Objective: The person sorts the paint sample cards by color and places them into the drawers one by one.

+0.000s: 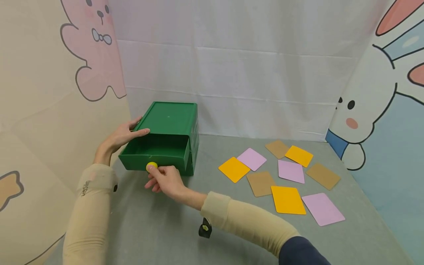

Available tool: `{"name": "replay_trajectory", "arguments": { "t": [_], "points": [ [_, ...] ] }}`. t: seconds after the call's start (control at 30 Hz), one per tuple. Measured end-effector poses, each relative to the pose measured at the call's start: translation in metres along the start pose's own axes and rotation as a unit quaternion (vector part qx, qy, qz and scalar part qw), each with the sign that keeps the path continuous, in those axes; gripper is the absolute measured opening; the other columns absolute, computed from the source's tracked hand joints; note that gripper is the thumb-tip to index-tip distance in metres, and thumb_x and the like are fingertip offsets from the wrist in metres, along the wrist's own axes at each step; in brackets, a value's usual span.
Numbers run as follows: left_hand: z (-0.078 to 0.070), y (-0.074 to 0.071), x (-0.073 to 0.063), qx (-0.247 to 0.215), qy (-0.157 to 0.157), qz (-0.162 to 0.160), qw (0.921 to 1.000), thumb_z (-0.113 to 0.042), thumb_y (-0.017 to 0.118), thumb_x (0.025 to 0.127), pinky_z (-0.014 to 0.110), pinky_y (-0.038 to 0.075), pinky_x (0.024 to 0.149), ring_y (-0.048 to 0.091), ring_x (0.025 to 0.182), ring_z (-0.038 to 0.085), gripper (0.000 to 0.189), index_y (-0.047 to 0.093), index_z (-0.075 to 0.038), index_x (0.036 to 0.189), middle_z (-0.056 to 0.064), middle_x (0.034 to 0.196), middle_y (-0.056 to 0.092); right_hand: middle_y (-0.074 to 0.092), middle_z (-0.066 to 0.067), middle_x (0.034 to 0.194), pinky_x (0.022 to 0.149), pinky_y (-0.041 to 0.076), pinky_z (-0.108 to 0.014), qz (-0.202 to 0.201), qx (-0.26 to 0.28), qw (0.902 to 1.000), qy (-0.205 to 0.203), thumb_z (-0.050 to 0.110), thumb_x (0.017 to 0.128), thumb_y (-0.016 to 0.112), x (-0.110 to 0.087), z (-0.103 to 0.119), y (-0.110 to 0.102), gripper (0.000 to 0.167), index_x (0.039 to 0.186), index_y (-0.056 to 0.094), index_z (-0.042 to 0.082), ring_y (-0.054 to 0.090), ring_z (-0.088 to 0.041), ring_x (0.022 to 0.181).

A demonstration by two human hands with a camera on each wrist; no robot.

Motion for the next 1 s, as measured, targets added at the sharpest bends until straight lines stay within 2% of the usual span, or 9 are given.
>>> {"name": "replay_trajectory", "arguments": {
  "t": [0.07, 0.23, 0.43, 0.53, 0.67, 0.9, 1.0],
  "points": [
    [0.0, 0.0, 0.0, 0.003, 0.0, 0.0, 1.0, -0.054, 0.057, 0.091, 0.066, 0.018, 0.114, 0.009, 0.149, 0.04, 0.093, 0.001, -0.02, 0.157, 0.015, 0.163, 0.004, 0.074, -0.016, 0.078, 0.059, 0.057, -0.025, 0.003, -0.002, 1.0, 0.0, 0.042, 0.097, 0.054, -0.003, 0.001, 0.001, 0.044, 0.086, 0.07, 0.003, 0.067, -0.026, 0.063],
    [0.0, 0.0, 0.001, 0.005, 0.0, 0.0, 1.0, -0.054, 0.057, 0.091, 0.066, 0.018, 0.115, 0.009, 0.15, 0.04, 0.093, 0.001, -0.02, 0.157, 0.015, 0.163, 0.004, 0.075, -0.015, 0.078, 0.059, 0.057, -0.025, 0.009, -0.008, 0.9999, 0.006, 0.042, 0.097, 0.054, -0.01, 0.002, 0.004, 0.043, 0.086, 0.069, 0.003, 0.065, -0.014, 0.057],
    [0.001, 0.0, 0.0, 0.0, 0.0, 0.003, 1.0, -0.054, 0.057, 0.092, 0.066, 0.017, 0.115, 0.007, 0.15, 0.04, 0.093, -0.001, -0.021, 0.157, 0.015, 0.163, 0.002, 0.075, -0.015, 0.077, 0.06, 0.057, -0.025, 0.02, -0.008, 0.9997, 0.007, 0.042, 0.097, 0.054, -0.017, 0.002, 0.007, 0.043, 0.087, 0.069, 0.003, 0.068, -0.024, 0.064],
    [0.001, -0.001, 0.001, -0.001, 0.001, 0.004, 1.0, -0.054, 0.057, 0.092, 0.066, 0.017, 0.115, 0.007, 0.15, 0.04, 0.093, -0.001, -0.021, 0.157, 0.015, 0.163, 0.002, 0.074, -0.015, 0.076, 0.06, 0.057, -0.025, 0.024, -0.006, 0.9997, 0.008, 0.042, 0.097, 0.054, -0.019, 0.002, 0.008, 0.043, 0.086, 0.07, 0.004, 0.067, -0.019, 0.061],
    [0.002, -0.001, 0.001, -0.003, 0.001, 0.004, 1.0, -0.054, 0.057, 0.092, 0.066, 0.016, 0.115, 0.005, 0.15, 0.04, 0.092, -0.001, -0.021, 0.157, 0.014, 0.164, 0.001, 0.074, -0.015, 0.075, 0.061, 0.058, -0.029, 0.03, -0.002, 0.9995, 0.007, 0.041, 0.098, 0.054, -0.022, 0.0, 0.01, 0.043, 0.086, 0.07, 0.004, 0.064, -0.01, 0.056],
    [0.002, -0.001, 0.0, 0.003, 0.002, 0.005, 1.0, -0.054, 0.056, 0.092, 0.067, 0.017, 0.114, 0.006, 0.15, 0.04, 0.091, -0.001, -0.023, 0.157, 0.016, 0.163, 0.001, 0.074, -0.015, 0.073, 0.066, 0.06, -0.041, 0.04, 0.001, 0.9992, 0.004, 0.04, 0.098, 0.053, -0.025, -0.002, 0.011, 0.041, 0.087, 0.07, 0.004, 0.063, -0.007, 0.055],
    [0.001, -0.001, 0.0, 0.006, 0.003, 0.005, 1.0, -0.054, 0.056, 0.092, 0.067, 0.017, 0.114, 0.006, 0.15, 0.041, 0.092, -0.001, -0.022, 0.157, 0.017, 0.163, 0.002, 0.073, -0.015, 0.073, 0.066, 0.06, -0.04, 0.042, 0.002, 0.9991, 0.005, 0.04, 0.098, 0.053, -0.026, -0.003, 0.012, 0.041, 0.087, 0.069, 0.004, 0.063, -0.007, 0.054]
  ]
}}
Point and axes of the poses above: each hand's wrist, its own x-axis towards the middle knuckle, its own y-axis out of the palm, z = x × y, the point moved 3 cm from there along x, towards the middle knuckle
